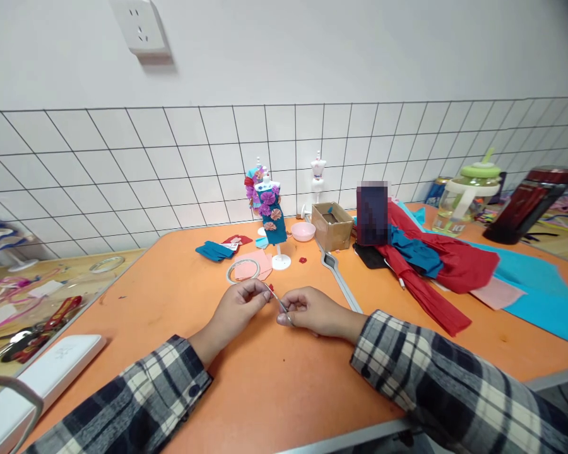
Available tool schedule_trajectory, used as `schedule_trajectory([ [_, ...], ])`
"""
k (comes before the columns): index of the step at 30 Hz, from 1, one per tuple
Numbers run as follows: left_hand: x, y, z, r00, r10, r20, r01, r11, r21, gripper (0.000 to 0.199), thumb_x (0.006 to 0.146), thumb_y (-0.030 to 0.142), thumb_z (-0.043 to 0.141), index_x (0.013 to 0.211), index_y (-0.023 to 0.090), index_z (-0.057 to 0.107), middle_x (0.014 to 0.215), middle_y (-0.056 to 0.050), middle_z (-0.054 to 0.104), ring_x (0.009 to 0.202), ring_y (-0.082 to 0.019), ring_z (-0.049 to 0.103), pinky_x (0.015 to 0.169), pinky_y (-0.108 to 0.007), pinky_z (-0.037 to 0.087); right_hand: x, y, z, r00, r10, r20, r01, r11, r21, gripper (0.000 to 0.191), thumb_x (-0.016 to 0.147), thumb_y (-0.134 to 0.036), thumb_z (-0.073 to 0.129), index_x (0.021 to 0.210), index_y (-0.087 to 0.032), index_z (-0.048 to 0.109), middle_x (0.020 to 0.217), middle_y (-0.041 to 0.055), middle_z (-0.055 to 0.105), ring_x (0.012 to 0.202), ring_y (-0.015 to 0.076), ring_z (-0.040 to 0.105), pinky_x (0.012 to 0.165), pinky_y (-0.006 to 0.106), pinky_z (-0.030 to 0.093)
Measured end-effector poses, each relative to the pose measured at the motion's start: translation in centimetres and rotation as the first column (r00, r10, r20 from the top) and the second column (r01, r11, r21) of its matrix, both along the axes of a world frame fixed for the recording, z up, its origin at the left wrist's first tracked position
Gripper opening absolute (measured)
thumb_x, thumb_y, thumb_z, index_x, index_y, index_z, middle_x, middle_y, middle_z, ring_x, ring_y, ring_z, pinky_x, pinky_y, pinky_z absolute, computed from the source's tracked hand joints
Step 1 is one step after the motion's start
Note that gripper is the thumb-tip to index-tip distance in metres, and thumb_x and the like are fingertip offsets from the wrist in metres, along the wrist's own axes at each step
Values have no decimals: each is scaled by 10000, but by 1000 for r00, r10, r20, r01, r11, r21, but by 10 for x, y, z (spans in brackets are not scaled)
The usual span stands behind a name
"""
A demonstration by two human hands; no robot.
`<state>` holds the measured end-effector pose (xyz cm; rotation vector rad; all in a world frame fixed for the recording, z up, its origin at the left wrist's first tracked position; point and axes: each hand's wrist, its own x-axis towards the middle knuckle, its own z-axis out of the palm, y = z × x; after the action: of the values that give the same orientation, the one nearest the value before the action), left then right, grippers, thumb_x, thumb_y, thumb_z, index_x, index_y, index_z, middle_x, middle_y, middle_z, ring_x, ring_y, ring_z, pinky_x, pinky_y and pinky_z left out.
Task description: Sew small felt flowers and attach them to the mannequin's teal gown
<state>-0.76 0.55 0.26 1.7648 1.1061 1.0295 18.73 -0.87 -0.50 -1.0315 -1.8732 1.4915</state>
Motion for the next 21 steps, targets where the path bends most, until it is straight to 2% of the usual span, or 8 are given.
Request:
schedule_trajectory([
  [4,-1,1,-2,1000,-27,-13,27,999,-38,216,741,377,637,692,168,622,735,-31,661,712,-164,588,681,-270,470,1,1,0,996,1,84,1,1000,-22,277,744,-433,674,784,-180,568,624,-65,441,498,62,388,404,176,276],
  [8,-1,2,-5,999,-27,-47,24,998,-55,233,759,401,640,725,174,678,783,-44,705,767,-188,622,734,-293,486,2,8,-5,996,-59,69,54,996,71,271,746,-417,687,780,-156,625,591,-59,465,519,66,393,466,194,292],
  [11,-1,4,-7,999,4,-44,-9,995,-101,258,766,425,647,797,181,727,851,-55,736,831,-215,642,789,-321,490,8,14,-5,978,-163,131,149,983,108,323,752,-409,686,964,-169,641,643,-43,555,561,87,472,517,207,334],
  [12,-1,4,-8,999,14,-32,-18,993,-118,272,772,433,644,817,181,737,874,-60,742,857,-224,645,811,-333,489,11,16,-4,956,-226,189,199,969,148,353,737,-410,701,994,-180,627,670,-39,582,579,95,495,527,211,338],
  [14,-2,5,-9,999,32,3,-31,989,-143,299,789,448,633,857,182,749,921,-69,747,909,-237,645,858,-356,482,18,20,0,869,-370,328,276,914,298,341,692,-418,735,927,-199,621,717,-27,620,628,113,527,546,221,331],
  [17,-3,6,-11,997,49,53,-40,986,-163,315,808,460,620,895,190,757,954,-73,746,957,-237,641,900,-362,471,28,25,2,746,-475,467,233,843,485,275,676,-447,737,760,-208,630,812,2,656,724,143,553,575,237,314],
  [21,-2,6,-11,994,34,105,-13,980,-197,313,807,455,626,912,187,750,924,-69,738,908,-210,640,872,-330,475,36,34,-5,686,-478,548,221,855,469,273,678,-409,726,862,-226,642,824,1,662,741,160,569,562,240,302],
])
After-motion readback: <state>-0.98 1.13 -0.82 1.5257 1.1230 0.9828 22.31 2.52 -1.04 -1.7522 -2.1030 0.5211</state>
